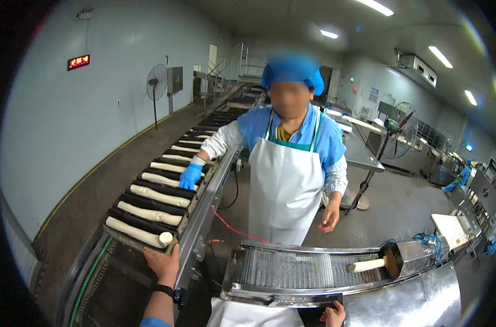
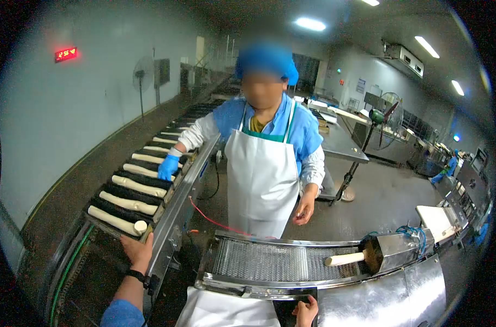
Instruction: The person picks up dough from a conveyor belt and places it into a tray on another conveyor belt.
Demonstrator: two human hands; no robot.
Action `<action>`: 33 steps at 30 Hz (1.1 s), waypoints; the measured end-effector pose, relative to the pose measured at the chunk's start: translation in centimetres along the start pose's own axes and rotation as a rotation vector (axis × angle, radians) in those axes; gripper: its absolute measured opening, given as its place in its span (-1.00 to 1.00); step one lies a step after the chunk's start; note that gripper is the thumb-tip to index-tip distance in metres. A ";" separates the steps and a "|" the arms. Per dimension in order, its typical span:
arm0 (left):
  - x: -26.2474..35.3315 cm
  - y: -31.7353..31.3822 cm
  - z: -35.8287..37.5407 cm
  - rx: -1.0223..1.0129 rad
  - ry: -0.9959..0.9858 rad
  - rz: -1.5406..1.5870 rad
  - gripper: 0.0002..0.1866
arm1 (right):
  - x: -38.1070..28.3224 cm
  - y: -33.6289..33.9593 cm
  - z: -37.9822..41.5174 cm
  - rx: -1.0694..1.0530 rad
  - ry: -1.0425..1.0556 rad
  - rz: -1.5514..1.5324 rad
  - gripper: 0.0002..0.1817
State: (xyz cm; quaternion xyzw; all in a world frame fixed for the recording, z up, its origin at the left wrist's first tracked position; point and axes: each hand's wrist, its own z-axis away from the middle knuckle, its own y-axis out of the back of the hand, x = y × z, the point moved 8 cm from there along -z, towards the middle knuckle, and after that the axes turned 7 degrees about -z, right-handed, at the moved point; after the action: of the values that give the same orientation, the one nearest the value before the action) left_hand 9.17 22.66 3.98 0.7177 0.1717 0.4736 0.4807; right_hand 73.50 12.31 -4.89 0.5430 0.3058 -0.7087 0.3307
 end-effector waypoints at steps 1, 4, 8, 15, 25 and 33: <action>0.3 0.5 0.1 0.010 -0.004 0.014 0.31 | -0.4 0.2 0.3 -0.004 0.013 -0.012 -0.65; -0.2 0.5 0.1 -0.041 0.008 0.019 0.28 | 0.7 1.8 1.0 0.015 -0.021 -0.099 -0.51; -3.1 -1.0 -1.4 -0.019 -0.030 0.169 0.22 | 0.9 3.4 2.1 0.059 -0.026 -0.121 -0.54; -5.5 5.2 -1.7 0.320 -0.066 0.513 -0.04 | 3.1 5.6 2.7 0.078 -0.068 -0.220 -0.62; -6.8 2.3 -1.1 -0.085 0.356 1.358 -0.32 | 1.9 4.2 3.0 0.036 -0.070 -0.239 -0.64; -17.1 2.9 -5.2 -0.101 0.213 1.345 -0.44 | 0.0 -2.0 -6.8 -0.034 0.358 0.281 -0.69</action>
State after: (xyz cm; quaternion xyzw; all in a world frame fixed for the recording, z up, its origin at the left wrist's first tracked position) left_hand -4.26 12.01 -1.86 0.5945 -0.2874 0.7449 0.0952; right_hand 75.76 18.93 -6.24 0.6917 0.2931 -0.5427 0.3757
